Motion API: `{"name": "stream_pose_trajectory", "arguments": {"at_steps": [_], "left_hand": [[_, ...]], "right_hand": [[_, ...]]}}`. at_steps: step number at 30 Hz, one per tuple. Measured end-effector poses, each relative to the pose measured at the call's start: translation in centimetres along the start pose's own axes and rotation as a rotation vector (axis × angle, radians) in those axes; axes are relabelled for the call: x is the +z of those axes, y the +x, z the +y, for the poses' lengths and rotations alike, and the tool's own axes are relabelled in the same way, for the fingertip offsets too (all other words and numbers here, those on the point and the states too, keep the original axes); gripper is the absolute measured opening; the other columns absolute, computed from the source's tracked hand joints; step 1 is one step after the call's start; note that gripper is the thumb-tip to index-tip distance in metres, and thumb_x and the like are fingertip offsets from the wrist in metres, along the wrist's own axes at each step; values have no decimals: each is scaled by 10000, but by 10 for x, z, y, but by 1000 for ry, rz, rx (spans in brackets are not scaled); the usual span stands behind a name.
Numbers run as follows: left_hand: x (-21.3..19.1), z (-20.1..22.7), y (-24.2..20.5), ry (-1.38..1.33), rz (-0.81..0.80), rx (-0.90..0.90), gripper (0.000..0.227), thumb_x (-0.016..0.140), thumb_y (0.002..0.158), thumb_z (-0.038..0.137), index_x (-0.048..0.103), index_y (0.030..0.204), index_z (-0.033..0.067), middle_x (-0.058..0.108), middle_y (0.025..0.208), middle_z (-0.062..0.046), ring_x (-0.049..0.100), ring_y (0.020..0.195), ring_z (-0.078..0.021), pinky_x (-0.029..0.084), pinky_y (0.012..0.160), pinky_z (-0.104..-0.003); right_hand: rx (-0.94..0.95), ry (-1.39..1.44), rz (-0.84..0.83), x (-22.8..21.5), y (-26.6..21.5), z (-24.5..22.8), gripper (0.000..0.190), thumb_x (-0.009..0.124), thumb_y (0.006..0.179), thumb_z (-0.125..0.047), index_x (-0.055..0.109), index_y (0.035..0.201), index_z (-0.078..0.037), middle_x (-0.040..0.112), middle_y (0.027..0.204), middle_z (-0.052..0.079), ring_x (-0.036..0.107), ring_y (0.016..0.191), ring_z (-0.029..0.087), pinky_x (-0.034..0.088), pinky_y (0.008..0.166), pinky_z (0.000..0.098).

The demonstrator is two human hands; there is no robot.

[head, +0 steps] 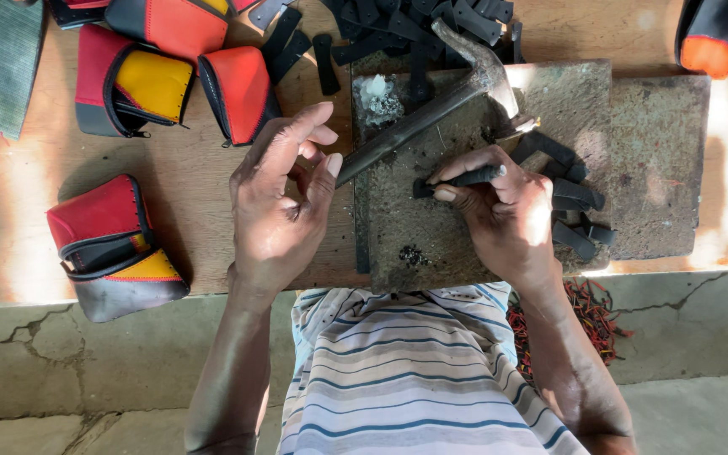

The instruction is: The person uses a hammer and a metal punch to drive fasteners into small black leather pieces on a wooden workbench. They repeatedly position the punch, strike it with the hammer, and adjust the leather piece while working on a single item.

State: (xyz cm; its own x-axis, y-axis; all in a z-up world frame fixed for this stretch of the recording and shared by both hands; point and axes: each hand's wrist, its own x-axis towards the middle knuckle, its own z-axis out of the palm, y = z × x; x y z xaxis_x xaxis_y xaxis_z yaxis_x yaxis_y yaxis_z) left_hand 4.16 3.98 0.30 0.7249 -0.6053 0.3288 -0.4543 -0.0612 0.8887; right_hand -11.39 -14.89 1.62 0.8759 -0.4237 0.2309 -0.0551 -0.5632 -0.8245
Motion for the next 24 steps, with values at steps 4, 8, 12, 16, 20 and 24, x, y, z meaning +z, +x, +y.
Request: {"name": "stream_pose_trajectory", "arguments": {"at_steps": [4,8,12,16,20,24], "left_hand": [[-1,-1,1,-30,-1,11,483,714,1021,-115,596,1444,86,654,1102,-51,619,831,-58,548,704,-200],[-2,-2,2,-54,-13,6,490,714,1018,-117,589,1447,85,652,1154,-50,613,825,-49,536,673,-184],[-2,-2,5,-67,-29,14,488,715,1027,-116,587,1452,87,650,1120,-47,612,829,-48,516,658,-181],[-1,-1,5,-32,-36,16,469,728,1019,-105,601,1432,79,659,1142,-50,593,798,-44,504,648,-192],[6,-1,9,39,-70,115,449,729,1009,-60,591,1424,41,673,1179,-93,641,858,-99,576,721,-243],[19,3,19,248,-181,206,436,740,1000,50,496,1355,-14,632,1161,-183,693,954,-222,614,779,-301]], "right_hand": [[-7,-8,-2,-1,1,1,230,677,928,197,656,1044,0,725,976,85,745,916,151,603,830,264],[0,16,-17,-2,1,1,276,632,908,239,654,1054,6,717,992,94,746,932,158,613,850,268],[-37,20,-28,-2,2,0,300,614,900,260,640,1064,10,711,1014,98,749,959,167,632,873,271],[-53,-30,-20,0,2,-1,297,641,908,258,640,1073,12,705,989,84,761,951,161,646,857,269],[-107,-32,-16,1,2,-4,338,620,880,274,631,1095,14,694,1026,105,754,976,185,653,874,285],[-163,-94,-14,1,3,-7,371,637,830,275,630,1085,6,692,1017,113,750,961,213,645,853,293]]}}
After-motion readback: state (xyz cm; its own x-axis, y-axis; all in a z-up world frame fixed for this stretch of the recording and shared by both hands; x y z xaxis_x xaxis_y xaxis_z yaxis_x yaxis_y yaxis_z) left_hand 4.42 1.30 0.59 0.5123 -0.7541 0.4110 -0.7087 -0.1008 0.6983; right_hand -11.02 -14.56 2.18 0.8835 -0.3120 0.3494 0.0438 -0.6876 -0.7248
